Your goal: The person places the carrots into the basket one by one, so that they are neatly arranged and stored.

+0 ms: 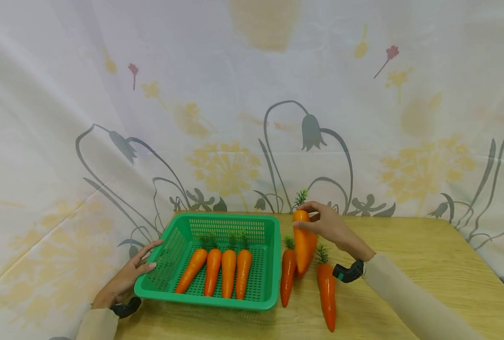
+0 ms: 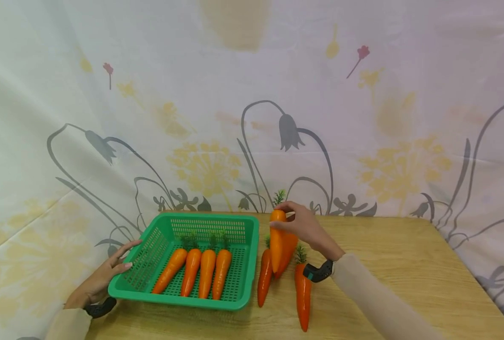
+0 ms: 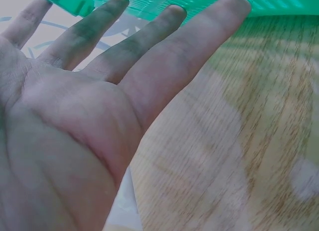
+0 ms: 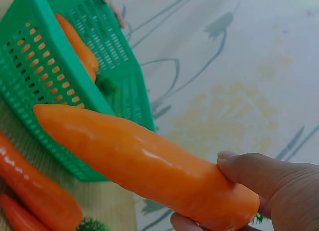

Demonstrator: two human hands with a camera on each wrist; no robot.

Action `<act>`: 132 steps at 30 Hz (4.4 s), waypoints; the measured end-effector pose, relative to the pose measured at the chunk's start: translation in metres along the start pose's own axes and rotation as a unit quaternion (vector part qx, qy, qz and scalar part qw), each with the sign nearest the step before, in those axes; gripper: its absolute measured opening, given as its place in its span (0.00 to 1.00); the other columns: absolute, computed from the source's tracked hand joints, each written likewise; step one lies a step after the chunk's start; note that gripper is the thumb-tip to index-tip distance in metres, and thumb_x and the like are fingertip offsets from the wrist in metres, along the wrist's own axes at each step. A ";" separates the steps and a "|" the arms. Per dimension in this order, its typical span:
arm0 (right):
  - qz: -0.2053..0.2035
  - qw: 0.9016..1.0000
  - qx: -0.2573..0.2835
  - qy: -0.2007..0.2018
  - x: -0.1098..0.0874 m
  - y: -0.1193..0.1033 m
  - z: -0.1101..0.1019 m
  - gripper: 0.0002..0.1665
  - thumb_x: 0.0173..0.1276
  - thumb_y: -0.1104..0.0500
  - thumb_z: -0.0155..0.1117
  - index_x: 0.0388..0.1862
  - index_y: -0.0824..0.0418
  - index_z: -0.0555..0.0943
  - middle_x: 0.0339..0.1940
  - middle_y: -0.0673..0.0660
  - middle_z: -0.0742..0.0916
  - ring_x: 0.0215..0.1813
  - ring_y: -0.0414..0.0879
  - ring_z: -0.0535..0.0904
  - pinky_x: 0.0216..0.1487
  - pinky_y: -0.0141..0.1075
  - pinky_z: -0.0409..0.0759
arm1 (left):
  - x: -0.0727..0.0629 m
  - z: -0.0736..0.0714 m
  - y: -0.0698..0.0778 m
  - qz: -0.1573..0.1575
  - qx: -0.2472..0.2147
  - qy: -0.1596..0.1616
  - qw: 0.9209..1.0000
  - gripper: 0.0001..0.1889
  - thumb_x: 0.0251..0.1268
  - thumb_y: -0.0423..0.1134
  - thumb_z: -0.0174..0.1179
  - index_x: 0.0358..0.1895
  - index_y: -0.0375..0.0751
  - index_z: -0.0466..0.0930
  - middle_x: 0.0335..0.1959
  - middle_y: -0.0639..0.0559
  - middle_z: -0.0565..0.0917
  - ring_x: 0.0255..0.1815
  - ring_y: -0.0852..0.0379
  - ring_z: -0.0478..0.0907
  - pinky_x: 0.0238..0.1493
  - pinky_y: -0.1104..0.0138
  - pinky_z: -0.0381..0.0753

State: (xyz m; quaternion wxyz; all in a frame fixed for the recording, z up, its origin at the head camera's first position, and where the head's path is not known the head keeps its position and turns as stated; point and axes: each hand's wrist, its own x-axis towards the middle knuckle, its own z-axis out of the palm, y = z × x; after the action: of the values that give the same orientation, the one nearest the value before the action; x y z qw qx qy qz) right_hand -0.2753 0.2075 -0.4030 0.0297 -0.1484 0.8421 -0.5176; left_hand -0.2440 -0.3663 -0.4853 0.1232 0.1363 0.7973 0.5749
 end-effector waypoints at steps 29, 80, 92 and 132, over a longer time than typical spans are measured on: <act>-0.039 0.997 0.024 -0.058 0.037 -0.041 0.081 0.27 0.67 0.50 0.76 0.62 0.56 0.79 0.57 0.57 0.81 0.41 0.50 0.84 0.41 0.46 0.87 | 0.003 0.001 -0.002 0.005 0.000 0.001 1.000 0.32 0.84 0.39 0.48 0.84 0.51 0.49 0.84 0.38 0.28 0.79 0.22 0.24 0.63 0.17 0.39; -0.076 0.965 -0.224 -0.114 0.045 -0.047 0.126 0.12 0.61 0.68 0.77 0.43 0.67 0.86 0.26 0.59 0.85 0.22 0.48 0.78 0.25 0.36 0.79 | -0.002 0.000 -0.002 0.018 0.006 0.001 1.000 0.33 0.83 0.38 0.49 0.84 0.49 0.49 0.84 0.36 0.30 0.79 0.21 0.25 0.64 0.18 0.41; -0.136 0.980 -0.121 -0.076 0.021 -0.028 0.073 0.13 0.69 0.59 0.73 0.50 0.60 0.84 0.44 0.58 0.87 0.39 0.48 0.84 0.37 0.36 0.83 | 0.000 0.001 -0.003 0.009 0.003 -0.004 1.000 0.33 0.84 0.39 0.48 0.85 0.51 0.48 0.84 0.37 0.30 0.79 0.22 0.25 0.64 0.18 0.41; -0.024 0.981 -0.180 0.063 -0.079 0.073 0.003 0.19 0.66 0.60 0.76 0.54 0.62 0.84 0.46 0.65 0.81 0.34 0.43 0.78 0.34 0.35 0.81 | 0.002 -0.001 -0.004 0.004 0.002 -0.001 1.000 0.32 0.84 0.38 0.48 0.84 0.50 0.50 0.84 0.36 0.30 0.79 0.21 0.25 0.62 0.17 0.39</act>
State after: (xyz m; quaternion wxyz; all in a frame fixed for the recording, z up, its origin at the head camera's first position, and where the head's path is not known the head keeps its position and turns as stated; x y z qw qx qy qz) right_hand -0.2152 0.2579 -0.4767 -0.0626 -0.1386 0.9178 -0.3668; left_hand -0.2463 -0.3672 -0.4887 0.1210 0.1401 0.7978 0.5738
